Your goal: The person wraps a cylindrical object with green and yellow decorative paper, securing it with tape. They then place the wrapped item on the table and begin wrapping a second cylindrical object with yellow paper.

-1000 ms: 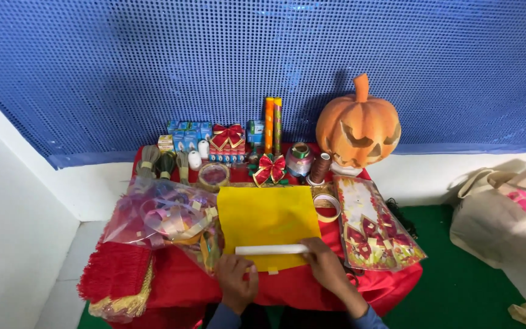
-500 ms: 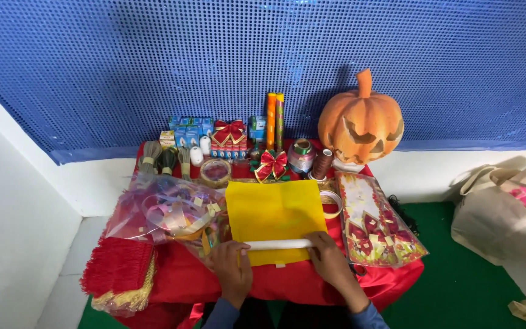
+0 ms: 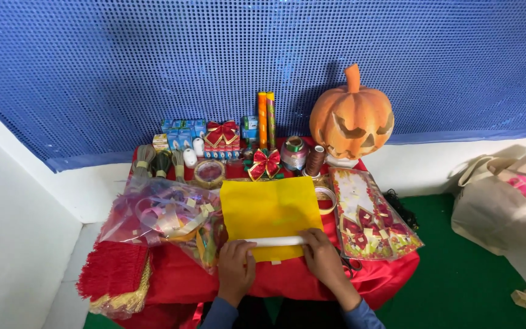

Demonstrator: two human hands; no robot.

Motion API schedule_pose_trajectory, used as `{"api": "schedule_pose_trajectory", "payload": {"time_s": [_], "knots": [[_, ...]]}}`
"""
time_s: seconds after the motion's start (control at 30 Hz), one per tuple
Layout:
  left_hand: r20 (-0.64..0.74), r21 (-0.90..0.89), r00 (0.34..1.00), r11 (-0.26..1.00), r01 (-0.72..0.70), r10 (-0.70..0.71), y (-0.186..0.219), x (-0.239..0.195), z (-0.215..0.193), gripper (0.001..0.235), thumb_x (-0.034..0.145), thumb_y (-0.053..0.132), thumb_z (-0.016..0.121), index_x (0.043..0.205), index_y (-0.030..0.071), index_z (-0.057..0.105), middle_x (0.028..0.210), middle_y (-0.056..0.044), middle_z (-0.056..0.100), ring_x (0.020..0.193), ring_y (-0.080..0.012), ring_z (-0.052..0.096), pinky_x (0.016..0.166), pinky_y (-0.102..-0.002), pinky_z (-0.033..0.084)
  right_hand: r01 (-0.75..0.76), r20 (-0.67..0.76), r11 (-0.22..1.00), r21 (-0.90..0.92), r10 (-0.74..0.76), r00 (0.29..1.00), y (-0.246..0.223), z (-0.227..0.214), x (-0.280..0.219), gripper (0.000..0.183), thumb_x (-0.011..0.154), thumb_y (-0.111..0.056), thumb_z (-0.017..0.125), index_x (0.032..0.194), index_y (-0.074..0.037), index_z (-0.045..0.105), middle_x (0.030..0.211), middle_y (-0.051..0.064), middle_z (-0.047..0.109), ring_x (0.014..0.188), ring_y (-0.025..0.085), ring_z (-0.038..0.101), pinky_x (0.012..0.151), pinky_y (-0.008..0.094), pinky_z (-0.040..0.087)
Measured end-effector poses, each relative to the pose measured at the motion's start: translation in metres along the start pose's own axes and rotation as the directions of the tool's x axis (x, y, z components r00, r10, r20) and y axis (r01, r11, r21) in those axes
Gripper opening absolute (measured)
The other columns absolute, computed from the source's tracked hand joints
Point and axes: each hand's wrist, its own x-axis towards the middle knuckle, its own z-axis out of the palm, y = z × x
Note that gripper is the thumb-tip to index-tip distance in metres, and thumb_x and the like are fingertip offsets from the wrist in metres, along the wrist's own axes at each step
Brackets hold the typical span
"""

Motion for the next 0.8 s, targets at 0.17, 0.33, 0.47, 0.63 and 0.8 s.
{"api": "schedule_pose_trajectory", "payload": {"time_s": [0.17, 0.33, 0.47, 0.63, 0.8], "knots": [[-0.275, -0.365, 0.904, 0.905, 0.216, -0.327, -0.02, -0.009, 0.004, 0.028, 0.106, 0.019, 0.045, 0.105, 0.008, 0.07, 0.102, -0.008, 0.07, 0.099, -0.0232, 0.067, 0.088, -0.035, 0.054, 0.03, -0.053, 0.999, 0.022, -0.029, 0.998, -0.006, 0.002, -0.002, 0.036, 0.092, -0.005, 0.063, 0.127, -0.011, 0.07, 0.128, 0.015, 0.061, 0.113, 0.036, 0.064, 0.098, 0.048, 0.056], [-0.316, -0.573, 0.818, 0.784, 0.24, -0.482, -0.02, -0.011, 0.006, 0.025, 0.108, 0.015, 0.043, 0.104, 0.007, 0.066, 0.097, -0.01, 0.071, 0.094, -0.0223, 0.066, 0.084, -0.035, 0.055, -0.009, -0.076, 1.0, 0.022, 0.011, 0.997, -0.011, -0.001, -0.004, 0.035, 0.093, -0.008, 0.063, 0.127, -0.012, 0.072, 0.127, 0.012, 0.062, 0.114, 0.035, 0.065, 0.099, 0.047, 0.056], [-0.32, -0.651, 0.777, 0.722, 0.235, -0.542, -0.027, -0.013, 0.011, 0.024, 0.109, 0.012, 0.04, 0.109, 0.006, 0.063, 0.096, -0.013, 0.071, 0.092, -0.0235, 0.068, 0.084, -0.035, 0.054, 0.027, -0.123, 0.999, 0.045, -0.022, 0.992, -0.012, -0.001, -0.005, 0.041, 0.093, -0.004, 0.058, 0.133, -0.009, 0.064, 0.131, 0.014, 0.057, 0.116, 0.036, 0.063, 0.097, 0.047, 0.056], [-0.359, -0.629, 0.811, 0.762, 0.156, -0.462, -0.033, -0.015, 0.014, 0.024, 0.109, 0.017, 0.043, 0.107, 0.008, 0.065, 0.094, -0.009, 0.072, 0.089, -0.0205, 0.068, 0.081, -0.033, 0.052, 0.032, -0.148, 0.999, 0.027, -0.028, 0.989, -0.016, 0.0, -0.004, 0.04, 0.094, -0.004, 0.056, 0.133, -0.007, 0.063, 0.131, 0.014, 0.057, 0.118, 0.036, 0.061, 0.098, 0.047, 0.056], [-0.329, -0.555, 0.838, 0.807, 0.2, -0.434, -0.031, -0.015, 0.013, 0.019, 0.106, 0.011, 0.048, 0.104, 0.009, 0.067, 0.094, -0.009, 0.073, 0.091, -0.0209, 0.07, 0.084, -0.034, 0.058, 0.013, -0.153, 0.998, 0.055, -0.005, 0.988, -0.016, 0.0, -0.005, 0.039, 0.092, -0.004, 0.06, 0.131, -0.007, 0.065, 0.132, 0.014, 0.057, 0.117, 0.035, 0.061, 0.102, 0.046, 0.055]]}}
